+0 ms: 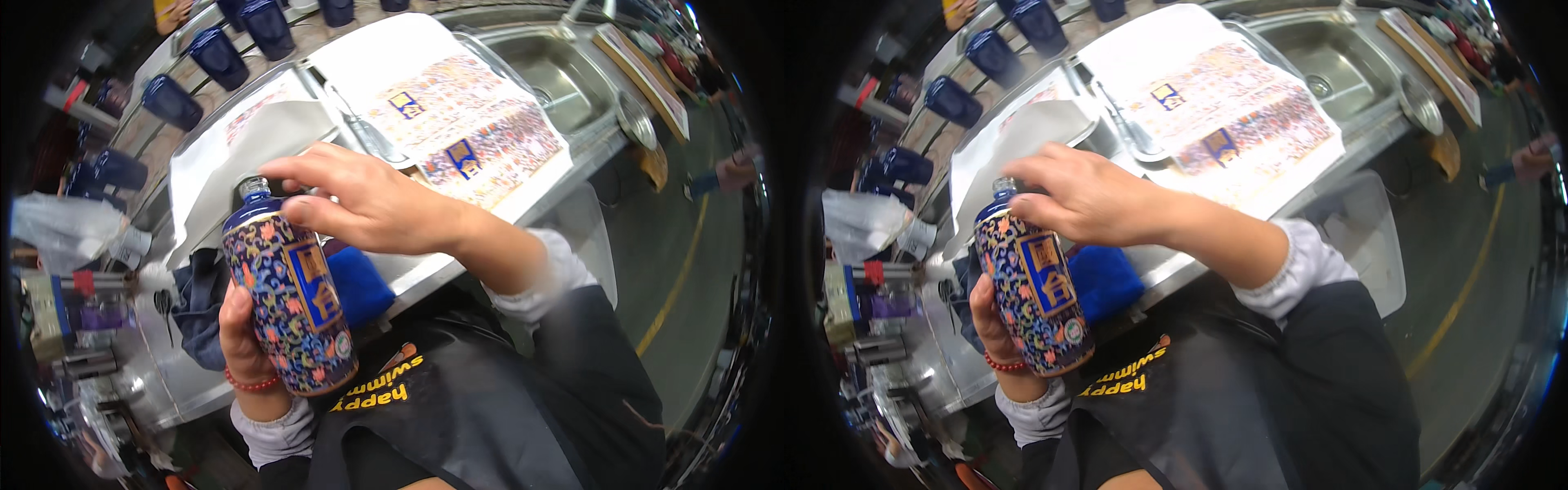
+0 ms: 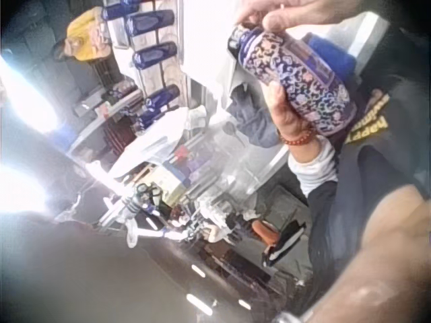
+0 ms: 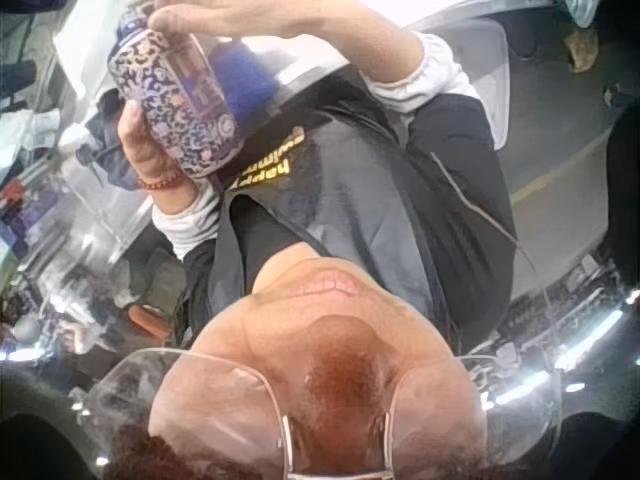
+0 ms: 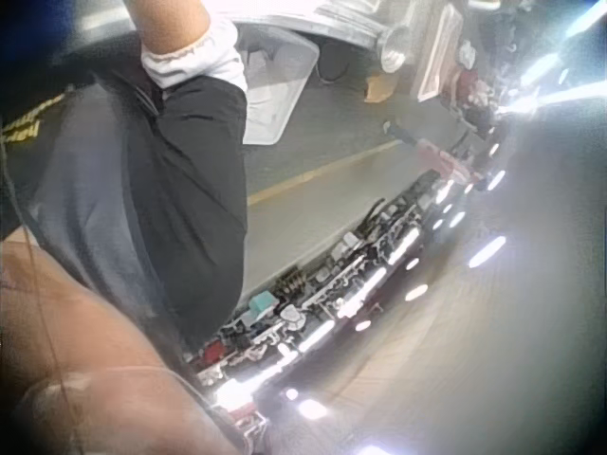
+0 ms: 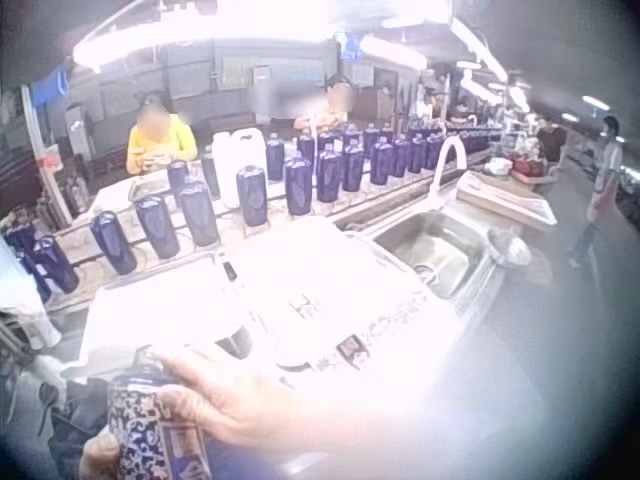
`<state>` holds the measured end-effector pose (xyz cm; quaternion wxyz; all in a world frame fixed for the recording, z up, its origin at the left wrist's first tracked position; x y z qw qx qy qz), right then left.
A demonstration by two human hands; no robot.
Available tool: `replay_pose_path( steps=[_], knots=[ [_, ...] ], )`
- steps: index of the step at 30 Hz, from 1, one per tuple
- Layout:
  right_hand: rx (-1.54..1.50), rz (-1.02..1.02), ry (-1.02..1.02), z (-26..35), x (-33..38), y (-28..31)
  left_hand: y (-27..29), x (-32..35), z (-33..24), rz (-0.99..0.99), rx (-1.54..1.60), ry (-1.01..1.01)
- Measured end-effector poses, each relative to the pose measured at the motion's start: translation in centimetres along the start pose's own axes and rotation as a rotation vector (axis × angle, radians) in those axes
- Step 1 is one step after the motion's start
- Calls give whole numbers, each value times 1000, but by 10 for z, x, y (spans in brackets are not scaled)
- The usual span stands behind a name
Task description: The person picks up a blue patterned vase, places it on a blue stand, and wipes its surface with a green cloth. They rotate the vase to clean different sides, then return it to the floor among other vases and repeat the process with additional vases.
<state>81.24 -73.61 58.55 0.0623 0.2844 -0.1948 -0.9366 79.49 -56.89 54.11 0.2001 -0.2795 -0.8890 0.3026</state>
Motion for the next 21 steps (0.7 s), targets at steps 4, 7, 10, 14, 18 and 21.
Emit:
replay_pose_path(
  steps=[4,7,10,14,18,21],
  knots=[
    [-167,46,-59,-1,-5,43,-36,-20,9,28,-163,89],
    [-87,-19,-111,1,7,88,-64,-46,18,140,-270,93],
    [-57,28,-211,-4,19,128,-97,-75,37,298,-374,102],
    [230,-70,-148,9,50,183,-143,-105,62,485,-507,35],
    [292,-273,-164,16,93,218,-176,-117,79,544,-560,10],
    [194,-261,-206,10,115,233,-194,-123,93,605,-587,2]
  ],
)
Point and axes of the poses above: each hand's wrist, its own x-axis away from the middle knuckle, its own y-axis out of the back of the hand, z = x × y, the point moved 7 cm from there along -x, towards the middle knuckle, and after that the axes turned 4 degrees about y, right-handed, at the moved point
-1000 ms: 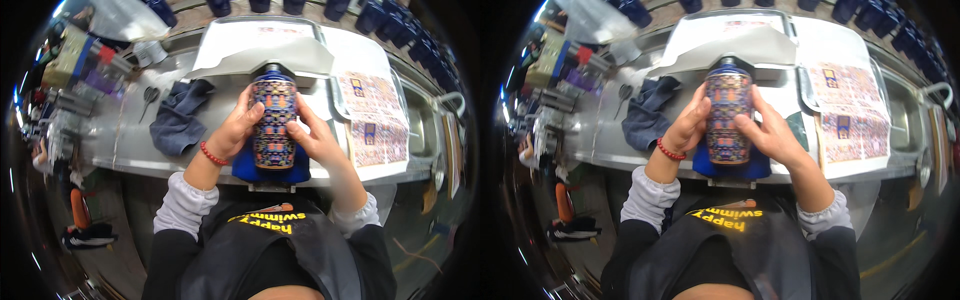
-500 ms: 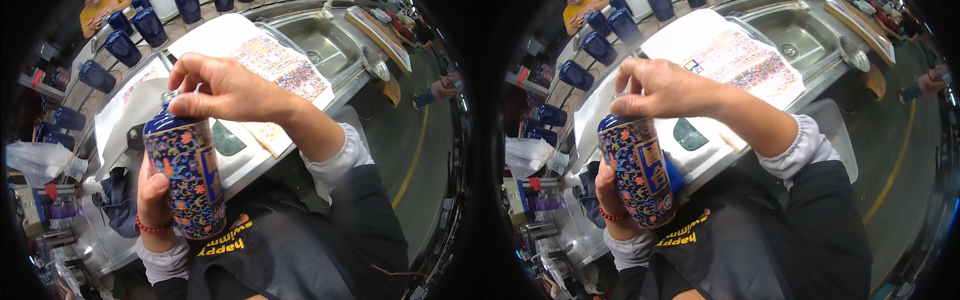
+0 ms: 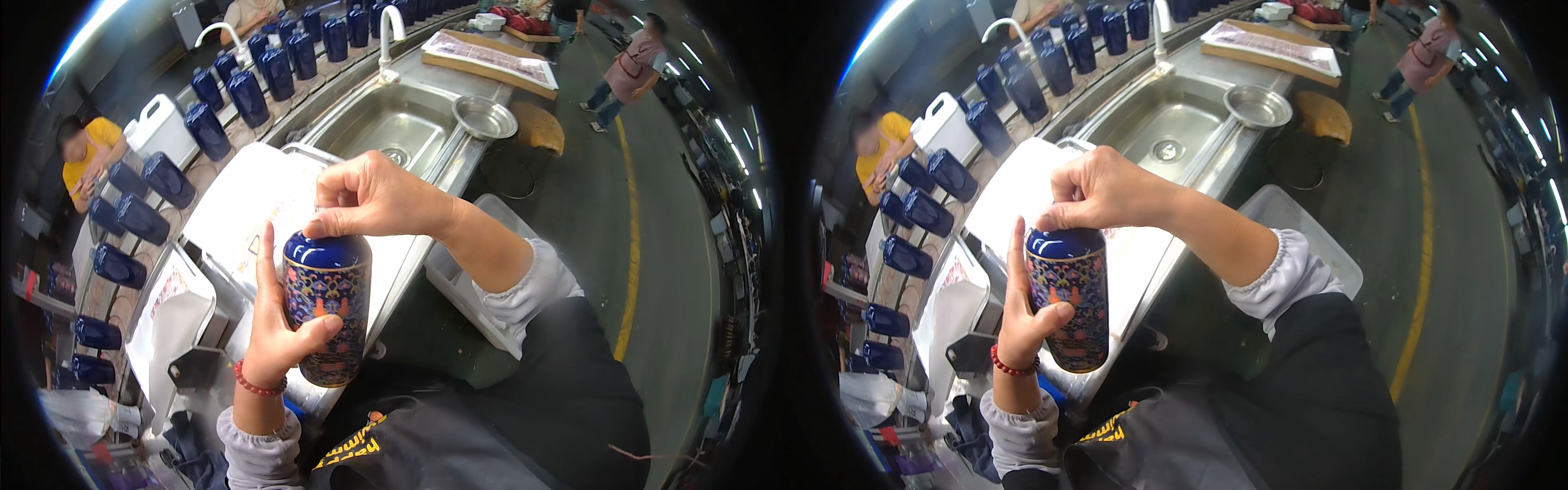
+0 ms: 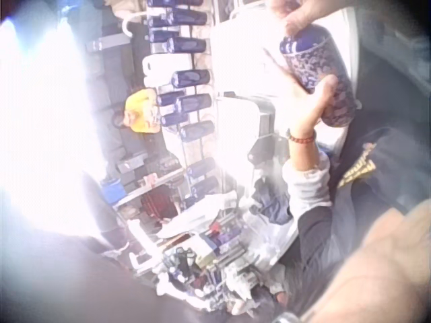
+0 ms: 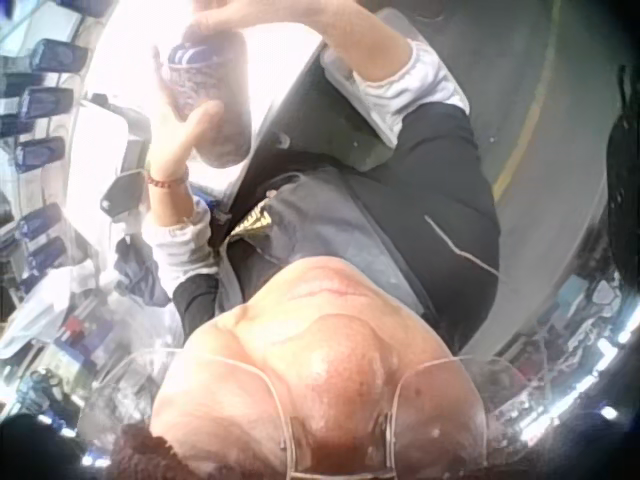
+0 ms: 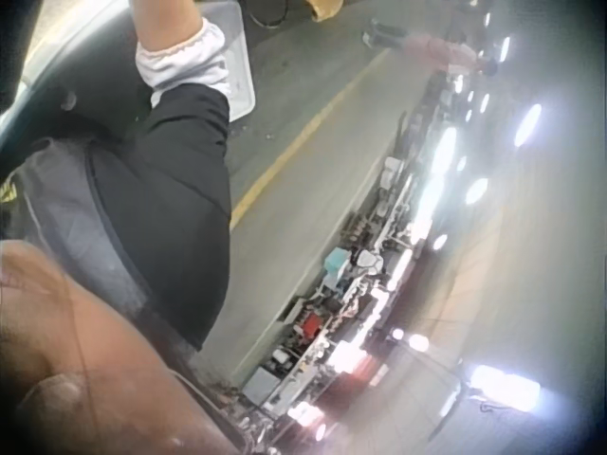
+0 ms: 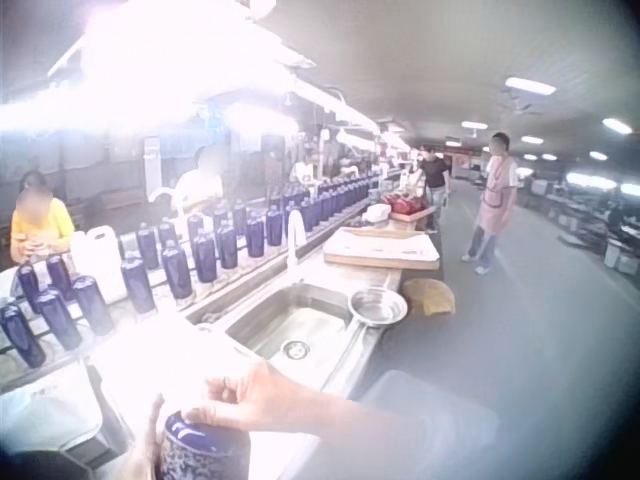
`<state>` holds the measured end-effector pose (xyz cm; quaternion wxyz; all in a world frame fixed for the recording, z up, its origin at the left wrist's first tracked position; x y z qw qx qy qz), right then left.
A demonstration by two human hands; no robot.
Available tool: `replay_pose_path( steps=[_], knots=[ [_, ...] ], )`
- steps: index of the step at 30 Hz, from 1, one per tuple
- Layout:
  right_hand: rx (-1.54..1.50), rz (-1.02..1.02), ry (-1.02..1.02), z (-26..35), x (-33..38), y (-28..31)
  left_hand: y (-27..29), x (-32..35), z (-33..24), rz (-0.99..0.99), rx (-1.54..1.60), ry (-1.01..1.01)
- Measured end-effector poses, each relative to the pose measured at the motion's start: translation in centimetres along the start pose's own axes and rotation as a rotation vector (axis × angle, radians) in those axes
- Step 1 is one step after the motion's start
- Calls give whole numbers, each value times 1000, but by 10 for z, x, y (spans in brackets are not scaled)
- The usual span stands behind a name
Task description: The person picks up a blue patterned vase, places it on a blue stand, and wipes its surface with a green cloth. They rotate the vase to clean different sides, then return it to the floor among other vases and repeat the process with additional vases.
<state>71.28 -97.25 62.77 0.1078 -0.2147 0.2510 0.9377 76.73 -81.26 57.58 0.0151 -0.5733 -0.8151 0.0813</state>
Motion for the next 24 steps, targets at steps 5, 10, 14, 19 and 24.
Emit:
replay_pose_path(
  steps=[5,10,14,19,24],
  knots=[
    [-76,6,72,-4,12,28,-19,-26,7,-4,-272,-119],
    [134,-32,177,-1,12,70,-40,-54,6,-2,-346,-192],
    [318,-304,154,-29,-1,136,-25,-23,-30,-79,-556,-481],
    [533,-489,21,-115,-20,219,27,60,-43,-483,-493,-445],
    [990,-531,129,-216,-34,215,58,140,-51,-797,-593,-337]
  ],
)
Point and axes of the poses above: each hand's wrist, its own x-axis away from the middle knuckle, its own y-axis out of the back of the hand, z = x × y, the point moved 7 cm from there along -x, towards the middle knuckle, and after that the axes turned 4 degrees about y, right-handed, at the moved point
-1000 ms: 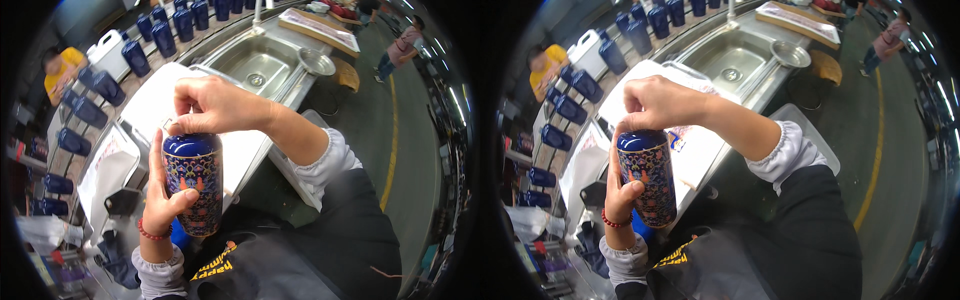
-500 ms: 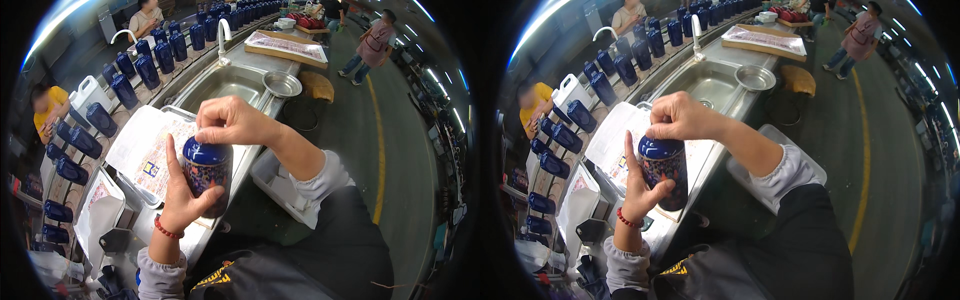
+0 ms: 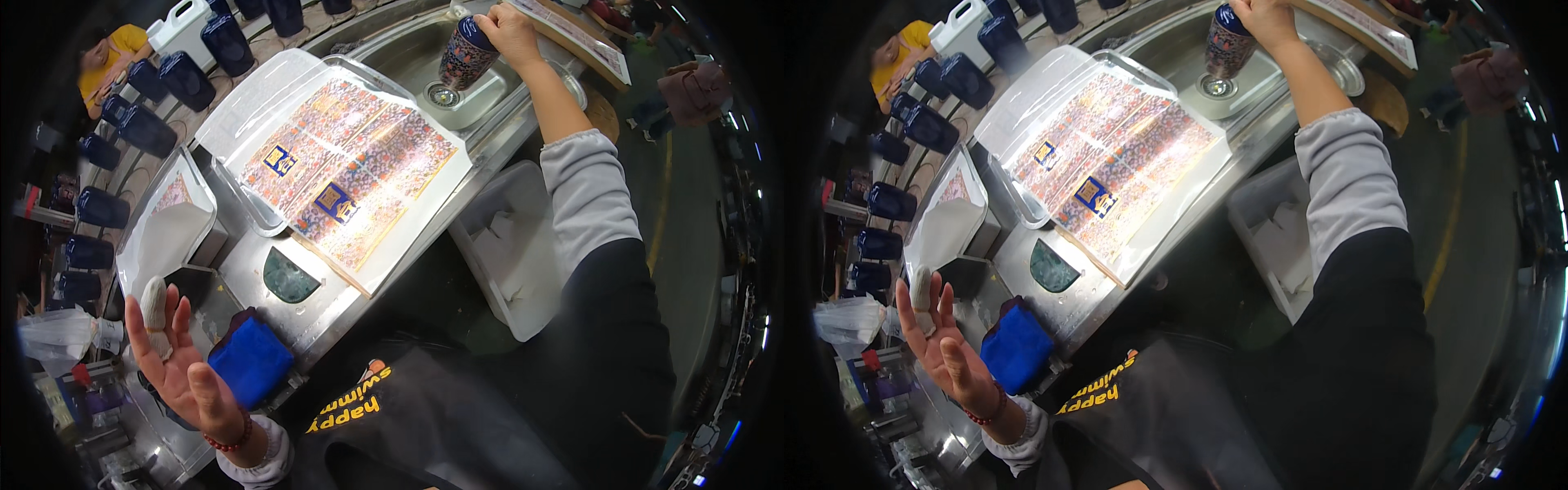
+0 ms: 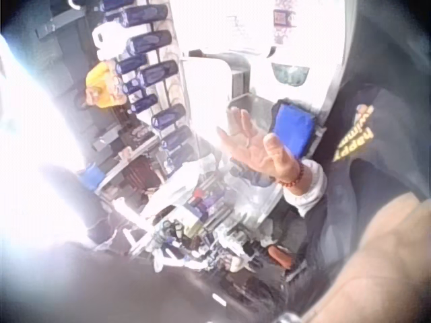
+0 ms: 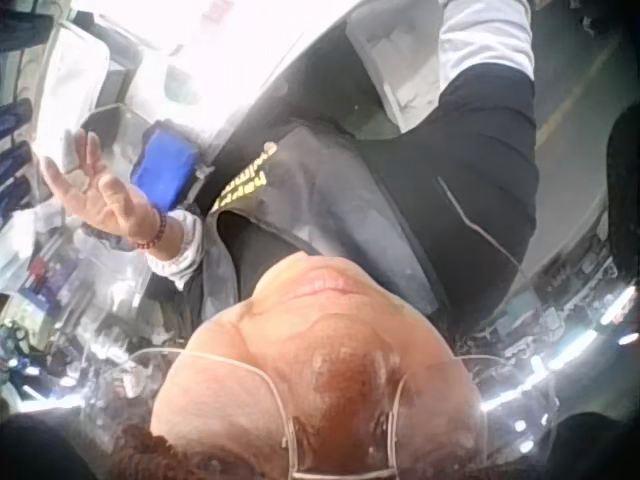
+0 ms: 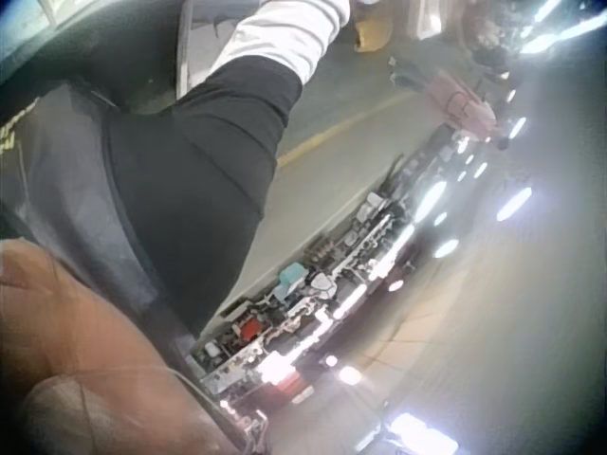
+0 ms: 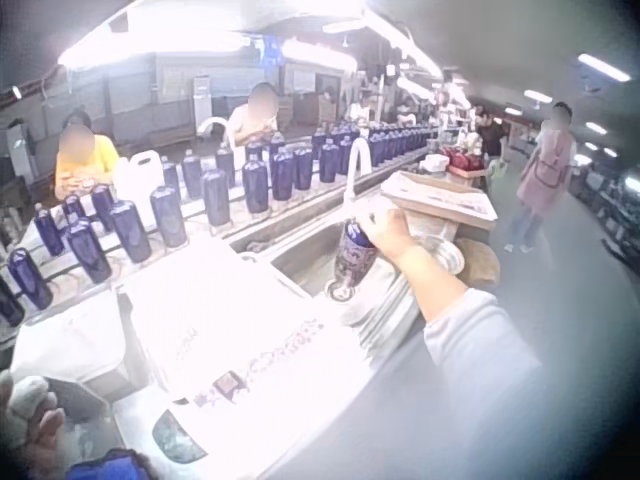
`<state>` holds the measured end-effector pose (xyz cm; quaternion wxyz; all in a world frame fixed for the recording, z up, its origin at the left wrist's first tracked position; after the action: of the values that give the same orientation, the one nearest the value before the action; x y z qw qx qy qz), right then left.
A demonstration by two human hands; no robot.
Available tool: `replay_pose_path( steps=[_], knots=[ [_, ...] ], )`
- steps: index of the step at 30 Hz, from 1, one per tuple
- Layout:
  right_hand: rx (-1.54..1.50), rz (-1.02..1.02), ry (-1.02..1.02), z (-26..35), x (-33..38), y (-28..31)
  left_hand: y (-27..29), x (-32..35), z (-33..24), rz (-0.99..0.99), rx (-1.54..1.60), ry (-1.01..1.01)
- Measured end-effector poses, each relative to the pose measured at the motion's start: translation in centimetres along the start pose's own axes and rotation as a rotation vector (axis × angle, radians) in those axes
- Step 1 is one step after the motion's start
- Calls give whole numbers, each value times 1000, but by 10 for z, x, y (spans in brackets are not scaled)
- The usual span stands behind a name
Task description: The person picks up a blue patterned vase, places it on a blue stand, and wipes its surface with a green cloth. They rotate the vase to clean different sides, then return it to the floor among other vases and repeat the process with additional vases.
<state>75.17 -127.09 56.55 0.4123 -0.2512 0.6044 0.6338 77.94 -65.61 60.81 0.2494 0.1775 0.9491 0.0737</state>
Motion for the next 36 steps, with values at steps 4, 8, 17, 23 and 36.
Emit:
replay_pose_path(
  steps=[4,8,17,23,36],
  knots=[
    [251,140,142,-6,33,-61,57,39,12,-158,-138,91],
    [271,303,148,0,70,-94,95,74,24,-262,-185,189],
    [196,482,190,16,109,-118,104,101,38,-248,-244,284],
    [165,488,211,25,115,-113,100,110,44,-214,-268,282],
    [308,307,86,-20,65,-82,113,134,47,-225,-251,348]
  ],
)
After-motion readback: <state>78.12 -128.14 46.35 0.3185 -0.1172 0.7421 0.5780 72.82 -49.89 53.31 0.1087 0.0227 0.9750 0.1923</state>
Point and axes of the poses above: each hand's wrist, its own x-axis away from the middle knuckle, its own y-axis out of the back of the hand, z = x × y, the point moved 7 cm from there along -x, towards the middle knuckle, and after that the axes turned 4 degrees about y, right-handed, at the moved point
